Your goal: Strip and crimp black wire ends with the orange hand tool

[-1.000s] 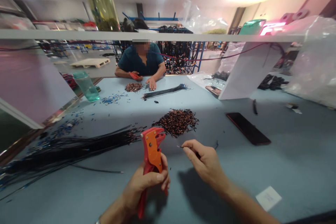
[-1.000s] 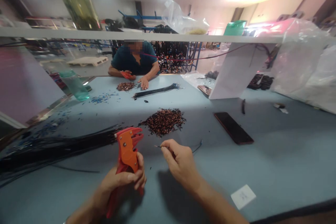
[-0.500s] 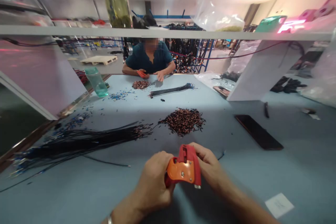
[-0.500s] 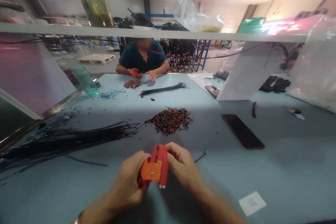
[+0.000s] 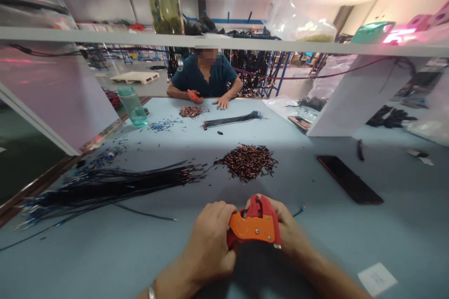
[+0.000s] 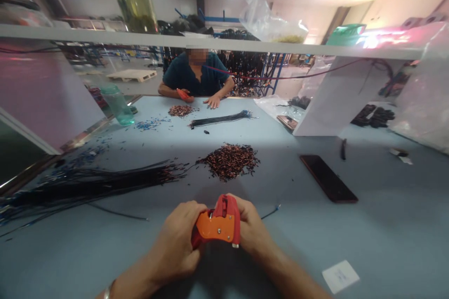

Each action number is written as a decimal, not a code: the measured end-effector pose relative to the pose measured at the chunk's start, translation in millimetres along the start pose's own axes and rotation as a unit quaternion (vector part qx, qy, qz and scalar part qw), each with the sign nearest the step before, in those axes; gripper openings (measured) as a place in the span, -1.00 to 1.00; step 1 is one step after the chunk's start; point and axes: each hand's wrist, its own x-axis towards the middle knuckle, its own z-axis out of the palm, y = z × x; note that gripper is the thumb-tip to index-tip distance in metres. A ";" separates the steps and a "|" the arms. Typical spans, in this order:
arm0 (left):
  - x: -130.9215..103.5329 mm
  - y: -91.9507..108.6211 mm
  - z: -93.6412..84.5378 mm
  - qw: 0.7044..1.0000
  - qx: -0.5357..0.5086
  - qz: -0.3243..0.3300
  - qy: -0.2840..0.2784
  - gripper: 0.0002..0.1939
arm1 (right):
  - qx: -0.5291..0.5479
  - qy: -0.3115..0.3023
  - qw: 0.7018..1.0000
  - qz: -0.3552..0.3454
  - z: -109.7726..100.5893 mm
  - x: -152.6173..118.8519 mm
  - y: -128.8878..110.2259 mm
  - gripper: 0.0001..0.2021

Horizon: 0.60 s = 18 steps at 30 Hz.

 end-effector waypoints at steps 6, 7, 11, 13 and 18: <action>1.0 4.6 -3.0 1.000 -0.013 0.009 0.011 -0.63 | -0.029 -0.004 1.000 -0.002 -1.7 0.4 1.0 -0.77; 1.0 5.0 -3.3 1.000 -0.015 0.010 0.012 -0.63 | -0.030 -0.003 1.000 -0.002 -1.8 0.4 1.3 -0.76; 0.6 5.2 -2.5 1.000 -0.021 0.007 0.010 -0.60 | -0.032 0.000 0.999 0.002 -2.9 0.4 3.1 -0.75; 0.7 5.0 -1.6 1.000 -0.022 0.005 0.011 -0.63 | -0.037 0.002 0.999 0.003 -3.5 0.4 4.0 -0.74; 0.7 3.3 1.7 1.000 -0.013 0.012 0.024 -0.60 | -0.058 0.004 0.998 -0.010 -3.3 0.0 3.8 -0.75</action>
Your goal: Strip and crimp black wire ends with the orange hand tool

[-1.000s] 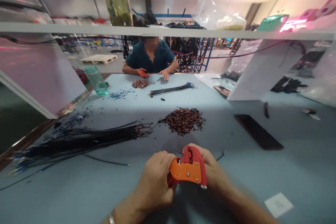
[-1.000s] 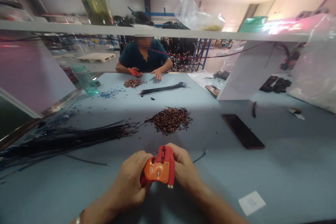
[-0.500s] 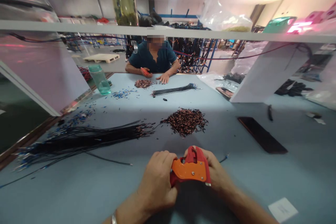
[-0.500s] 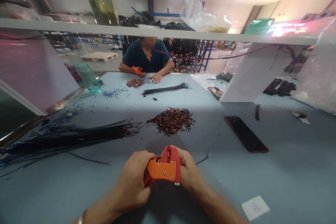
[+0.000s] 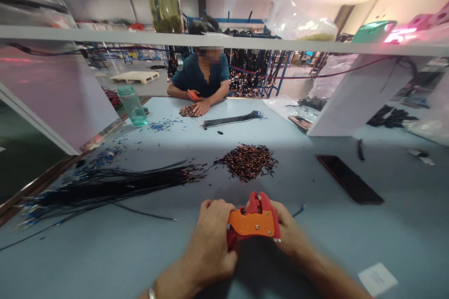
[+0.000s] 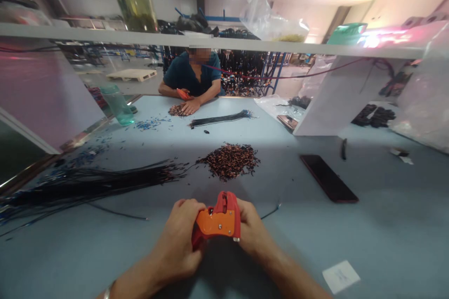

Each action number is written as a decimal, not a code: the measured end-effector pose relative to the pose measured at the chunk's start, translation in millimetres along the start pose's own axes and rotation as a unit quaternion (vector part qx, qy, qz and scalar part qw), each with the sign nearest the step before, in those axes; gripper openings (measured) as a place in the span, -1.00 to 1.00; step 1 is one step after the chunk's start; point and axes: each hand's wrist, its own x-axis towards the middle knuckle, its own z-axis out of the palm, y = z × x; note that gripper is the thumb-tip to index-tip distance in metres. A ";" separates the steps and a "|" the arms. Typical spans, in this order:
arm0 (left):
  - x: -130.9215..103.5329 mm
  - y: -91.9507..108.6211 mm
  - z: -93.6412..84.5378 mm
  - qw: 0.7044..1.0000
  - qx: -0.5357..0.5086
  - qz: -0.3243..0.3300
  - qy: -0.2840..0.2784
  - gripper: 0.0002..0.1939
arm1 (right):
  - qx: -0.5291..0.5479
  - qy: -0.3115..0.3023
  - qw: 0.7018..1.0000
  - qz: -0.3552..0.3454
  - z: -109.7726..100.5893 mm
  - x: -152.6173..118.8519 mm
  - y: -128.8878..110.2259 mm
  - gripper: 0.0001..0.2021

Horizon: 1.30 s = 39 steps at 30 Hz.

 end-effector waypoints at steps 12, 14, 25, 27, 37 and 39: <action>0.2 -6.7 3.2 1.000 0.024 -0.006 -0.006 -0.57 | -0.040 0.014 0.999 -0.020 0.0 -0.1 4.8 -0.76; -0.7 -7.3 3.6 0.999 0.033 0.001 -0.004 -0.57 | -0.046 0.010 0.999 -0.023 0.0 0.3 4.5 -0.76; -1.0 -7.6 1.5 0.997 0.064 0.040 0.017 -0.64 | -0.051 0.000 0.998 -0.037 1.2 0.7 0.8 -0.82; -1.1 -7.2 1.2 0.997 0.063 0.041 0.020 -0.63 | -0.053 0.003 0.998 -0.035 2.1 -0.1 -0.9 -0.81; -2.8 -12.2 2.8 0.993 0.107 0.051 0.008 -0.67 | -0.071 -0.002 0.996 -0.061 0.4 0.1 0.0 -0.85; -3.0 -12.7 2.5 0.991 0.120 0.054 0.005 -0.67 | -0.076 -0.002 0.995 -0.068 0.0 0.1 0.7 -0.86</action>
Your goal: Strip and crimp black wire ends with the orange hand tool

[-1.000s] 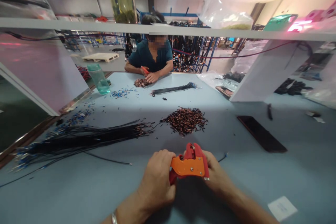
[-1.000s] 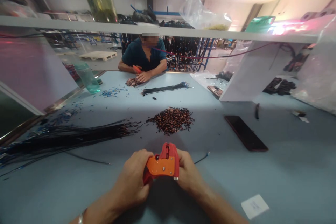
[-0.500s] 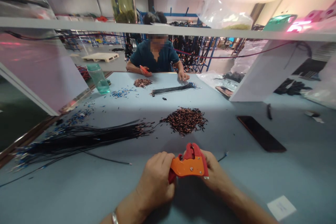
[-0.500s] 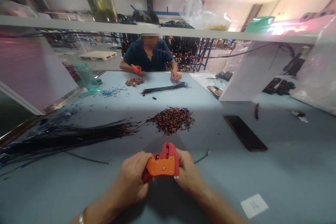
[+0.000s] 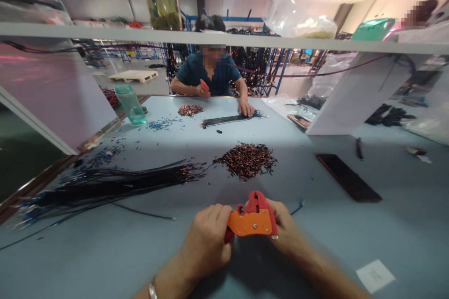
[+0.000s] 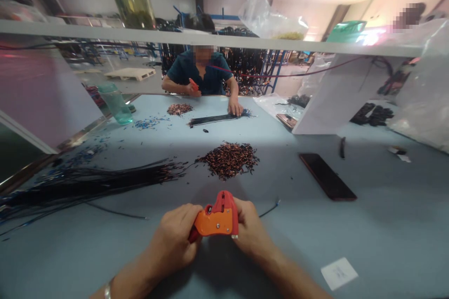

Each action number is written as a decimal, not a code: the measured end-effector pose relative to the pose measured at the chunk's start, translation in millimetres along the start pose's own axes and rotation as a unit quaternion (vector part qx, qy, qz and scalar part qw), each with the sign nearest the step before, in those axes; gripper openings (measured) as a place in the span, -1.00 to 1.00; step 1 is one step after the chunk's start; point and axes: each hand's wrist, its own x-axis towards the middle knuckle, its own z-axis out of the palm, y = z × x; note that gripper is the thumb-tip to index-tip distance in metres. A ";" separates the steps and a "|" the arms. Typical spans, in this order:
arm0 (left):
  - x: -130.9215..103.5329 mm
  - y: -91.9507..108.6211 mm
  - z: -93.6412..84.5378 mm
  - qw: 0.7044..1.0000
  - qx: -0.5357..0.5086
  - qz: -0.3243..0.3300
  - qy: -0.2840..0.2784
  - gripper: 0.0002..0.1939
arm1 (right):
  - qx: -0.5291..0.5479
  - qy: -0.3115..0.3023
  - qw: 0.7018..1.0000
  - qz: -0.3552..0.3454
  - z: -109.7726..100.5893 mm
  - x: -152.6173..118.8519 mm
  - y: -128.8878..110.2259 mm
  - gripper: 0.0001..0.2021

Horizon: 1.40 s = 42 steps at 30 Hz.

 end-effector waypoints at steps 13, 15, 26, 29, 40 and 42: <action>-3.3 3.4 -0.7 0.999 -0.026 0.019 -0.012 -0.70 | -0.004 -0.005 1.000 -0.008 1.3 -1.7 1.0 -0.90; -4.9 3.1 1.1 0.999 -0.048 0.014 -0.006 -0.68 | -0.014 0.002 1.000 -0.013 1.2 -2.6 2.8 -0.91; 5.4 0.3 -17.8 0.958 -0.259 -0.122 0.025 -0.76 | -0.133 0.000 0.990 -0.045 -2.5 -0.7 0.5 -0.80; 13.1 -4.7 -30.0 0.886 -0.395 -0.244 0.004 -0.77 | -0.184 0.022 0.982 -0.018 -6.3 2.0 0.9 -0.80; 17.3 -18.4 -30.1 0.530 -0.771 -0.350 -0.035 -0.69 | -0.321 -0.038 0.938 -0.122 -23.9 5.7 4.3 -0.79; 17.2 -18.9 -28.6 0.523 -0.776 -0.352 -0.028 -0.70 | -0.343 -0.093 0.925 -0.135 -20.5 2.6 3.4 -0.78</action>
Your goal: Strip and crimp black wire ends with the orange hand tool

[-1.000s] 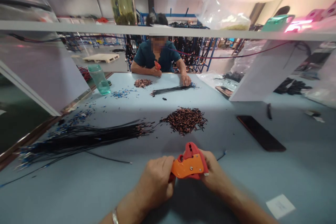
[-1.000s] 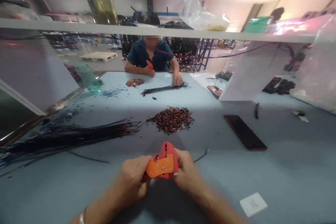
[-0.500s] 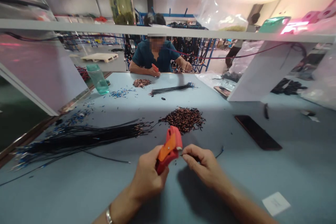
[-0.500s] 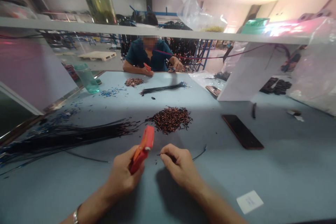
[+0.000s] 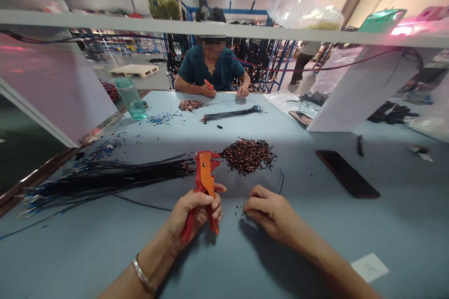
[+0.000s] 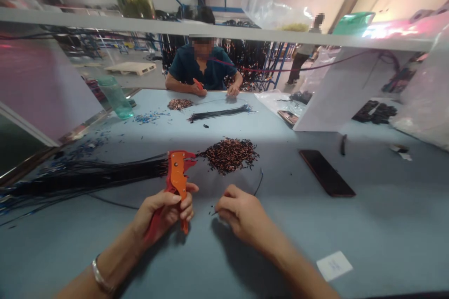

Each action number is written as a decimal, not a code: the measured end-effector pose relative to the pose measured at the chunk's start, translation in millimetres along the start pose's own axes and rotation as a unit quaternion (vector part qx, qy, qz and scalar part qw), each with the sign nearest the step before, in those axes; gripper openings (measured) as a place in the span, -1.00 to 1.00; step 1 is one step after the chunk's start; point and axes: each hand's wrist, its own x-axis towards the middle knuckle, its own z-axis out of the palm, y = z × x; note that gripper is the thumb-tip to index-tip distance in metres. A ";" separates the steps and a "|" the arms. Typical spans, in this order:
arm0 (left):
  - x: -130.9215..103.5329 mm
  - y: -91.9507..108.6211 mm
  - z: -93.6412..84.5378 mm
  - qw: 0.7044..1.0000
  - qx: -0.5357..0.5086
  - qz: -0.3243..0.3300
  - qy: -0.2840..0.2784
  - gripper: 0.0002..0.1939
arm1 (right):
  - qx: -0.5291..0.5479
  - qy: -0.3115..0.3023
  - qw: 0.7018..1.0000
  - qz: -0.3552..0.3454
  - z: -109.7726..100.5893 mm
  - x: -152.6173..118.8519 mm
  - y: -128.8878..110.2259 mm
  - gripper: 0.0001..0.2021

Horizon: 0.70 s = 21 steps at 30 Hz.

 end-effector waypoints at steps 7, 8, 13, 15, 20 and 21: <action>-0.9 -2.3 1.0 1.000 -0.015 -0.013 -0.002 -0.71 | -0.136 0.048 0.987 0.065 22.5 1.2 2.0 -0.85; -1.0 -2.1 1.5 1.000 -0.017 -0.014 -0.001 -0.71 | -0.164 0.087 0.978 0.096 22.6 2.2 6.1 -0.86; 0.1 -2.7 1.5 1.000 -0.021 -0.021 0.002 -0.72 | -0.151 0.152 0.964 0.158 11.4 3.1 21.5 -0.87; 0.9 -3.9 0.0 1.000 -0.021 -0.023 0.000 -0.72 | -0.125 0.097 0.980 0.119 7.5 2.2 20.4 -0.87; 0.9 -5.5 -0.9 0.999 -0.022 -0.027 0.000 -0.72 | -0.081 -0.027 0.996 0.033 -0.5 0.5 14.0 -0.84; 0.7 -5.3 -0.4 0.999 -0.022 -0.029 0.001 -0.72 | -0.081 -0.034 0.996 0.031 -1.5 0.3 14.0 -0.82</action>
